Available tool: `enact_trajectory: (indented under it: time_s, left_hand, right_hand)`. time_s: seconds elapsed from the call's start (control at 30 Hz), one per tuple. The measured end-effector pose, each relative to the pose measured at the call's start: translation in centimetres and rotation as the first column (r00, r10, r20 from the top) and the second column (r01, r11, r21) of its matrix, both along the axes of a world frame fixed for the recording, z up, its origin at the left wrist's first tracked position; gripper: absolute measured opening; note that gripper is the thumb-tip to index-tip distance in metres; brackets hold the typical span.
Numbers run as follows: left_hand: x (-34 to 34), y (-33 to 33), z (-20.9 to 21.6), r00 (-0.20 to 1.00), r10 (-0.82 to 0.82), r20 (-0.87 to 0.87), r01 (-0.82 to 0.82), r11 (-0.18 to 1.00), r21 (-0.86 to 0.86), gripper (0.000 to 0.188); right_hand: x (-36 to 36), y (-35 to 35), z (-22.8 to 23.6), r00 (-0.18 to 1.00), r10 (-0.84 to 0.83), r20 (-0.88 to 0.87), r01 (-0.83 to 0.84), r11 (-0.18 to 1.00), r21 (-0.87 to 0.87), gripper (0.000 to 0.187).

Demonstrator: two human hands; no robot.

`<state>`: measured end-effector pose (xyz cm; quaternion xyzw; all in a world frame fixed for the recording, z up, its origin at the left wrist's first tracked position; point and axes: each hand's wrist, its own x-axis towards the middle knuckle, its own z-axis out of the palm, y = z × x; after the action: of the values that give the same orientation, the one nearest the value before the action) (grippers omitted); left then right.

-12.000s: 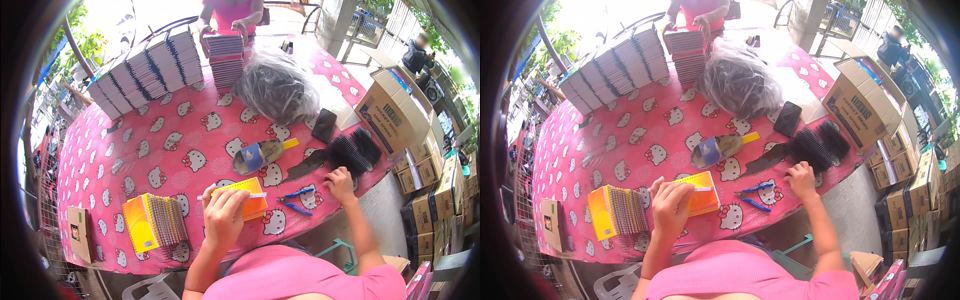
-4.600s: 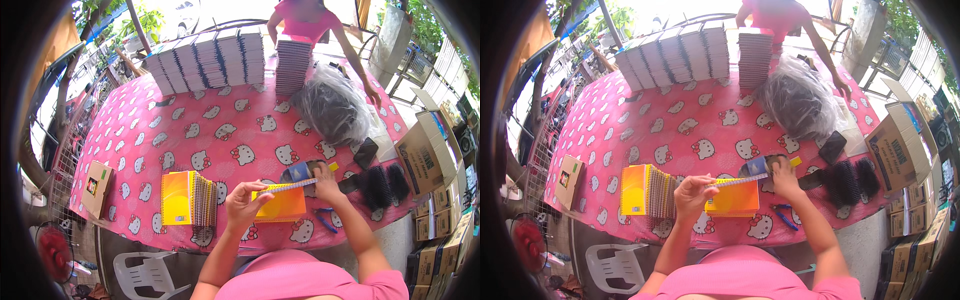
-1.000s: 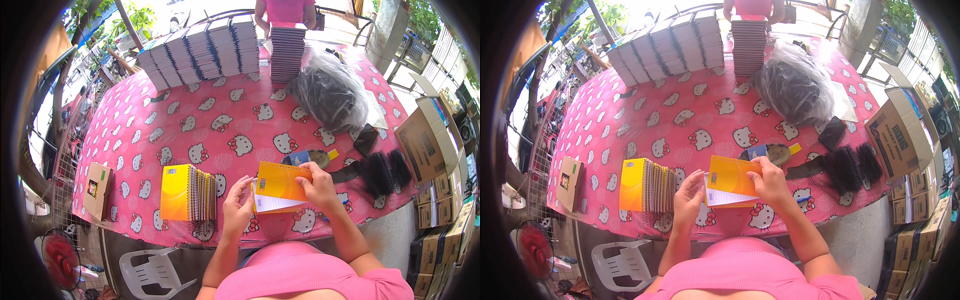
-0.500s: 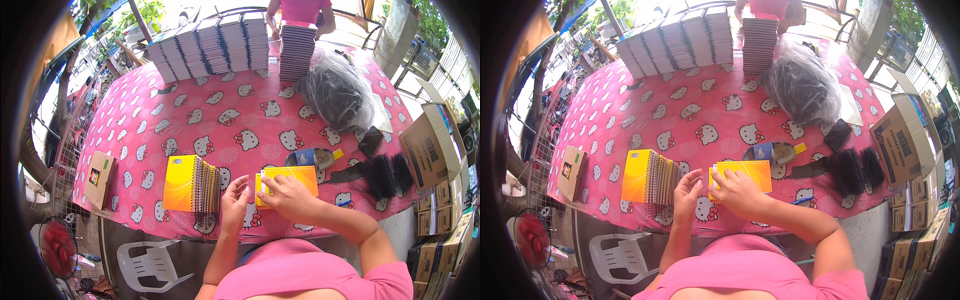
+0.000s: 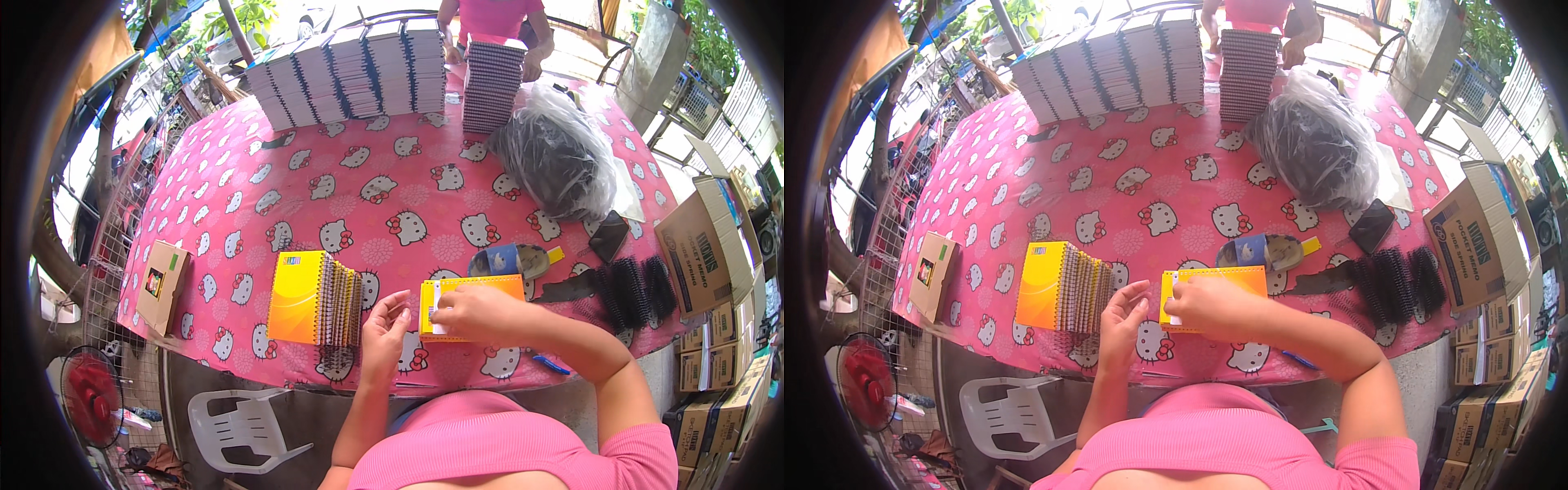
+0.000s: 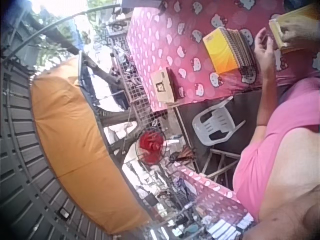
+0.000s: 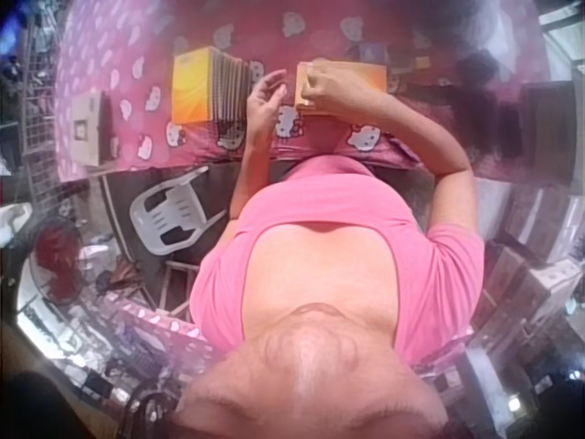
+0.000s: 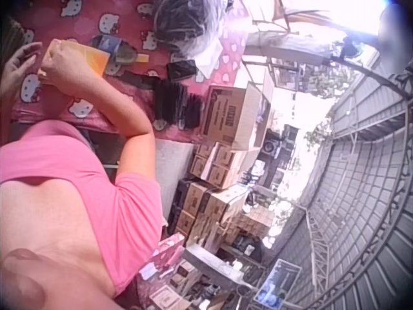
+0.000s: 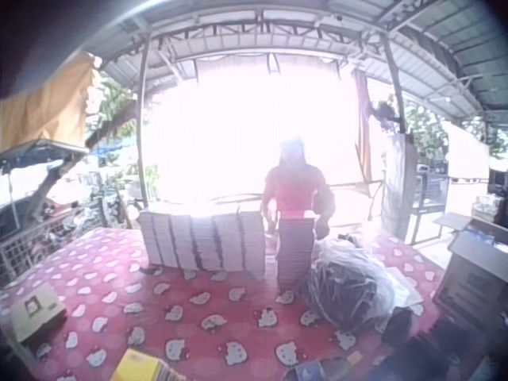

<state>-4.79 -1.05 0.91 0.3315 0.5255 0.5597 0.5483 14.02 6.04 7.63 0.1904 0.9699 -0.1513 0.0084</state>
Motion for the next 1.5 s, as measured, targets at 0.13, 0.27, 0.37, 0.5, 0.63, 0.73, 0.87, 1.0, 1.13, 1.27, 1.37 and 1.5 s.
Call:
enact_trajectory:
  time_s: [0.13,0.27,0.37,0.5,0.63,0.73,0.87,1.0,1.13,1.27,1.37,1.5]
  left_hand:
    - [-0.3,0.0,-0.3,1.0,-0.004,0.016,0.004,1.0,0.018,0.032]
    - [-0.4,-0.1,0.0,1.0,-0.004,0.023,0.004,1.0,0.016,0.032]
    - [-0.5,-0.1,0.1,1.0,-0.008,0.026,0.007,1.0,0.018,0.032]
    - [-0.5,-0.3,0.5,0.999,-0.008,0.034,0.007,1.0,0.02,0.031]
    - [-0.1,-0.6,1.2,0.998,0.059,-0.017,-0.057,0.995,0.078,0.029]
    - [0.6,-0.2,2.1,0.986,0.105,-0.127,-0.069,0.963,0.262,0.035]
    - [0.6,0.1,4.7,0.957,-0.158,0.244,0.137,0.985,0.102,0.048]
    - [2.5,1.7,6.5,0.913,-0.212,0.348,0.237,0.971,-0.033,0.052]
    - [2.8,1.9,4.6,0.98,-0.181,-0.079,0.197,0.937,0.288,0.043]
    - [2.0,1.2,4.4,0.9,-0.015,-0.435,0.291,0.763,0.576,0.037]
    - [2.4,2.6,1.9,0.764,0.079,-0.64,0.391,0.732,0.557,0.03]
    - [3.9,1.7,1.4,0.86,0.158,-0.484,0.178,0.797,0.577,0.047]
  right_hand:
    - [-1.0,-1.8,1.4,0.993,-0.077,0.087,0.075,0.997,0.018,0.036]
    - [-0.5,-0.4,2.2,0.998,-0.017,0.06,0.023,0.996,-0.088,0.041]
    - [-0.5,-0.2,2.2,0.998,-0.026,0.063,0.034,0.992,-0.123,0.041]
    - [-0.3,-0.1,1.3,0.999,-0.036,0.032,0.04,0.992,-0.121,0.036]
    - [0.5,-0.8,-0.4,0.981,-0.07,-0.179,0.06,0.996,-0.062,0.024]
    - [0.9,-2.1,-0.3,0.927,-0.221,-0.303,0.215,0.975,-0.052,0.023]
    - [2.6,-1.3,2.7,0.585,-0.552,-0.594,0.414,0.833,-0.367,0.015]
    - [2.7,-4.8,3.2,0.761,-0.33,-0.558,0.351,0.934,-0.074,0.025]
    - [3.8,-4.3,2.8,0.602,-0.363,-0.711,0.55,0.834,0.039,0.038]
    - [6.7,-2.6,-0.8,0.223,-0.791,-0.569,-0.049,0.574,-0.817,0.038]
    - [5.1,-2.7,-5.6,0.298,-0.76,-0.578,0.158,0.636,-0.755,0.041]
    - [3.0,-2.5,-7.3,0.266,-0.731,-0.629,0.278,0.683,-0.676,0.039]
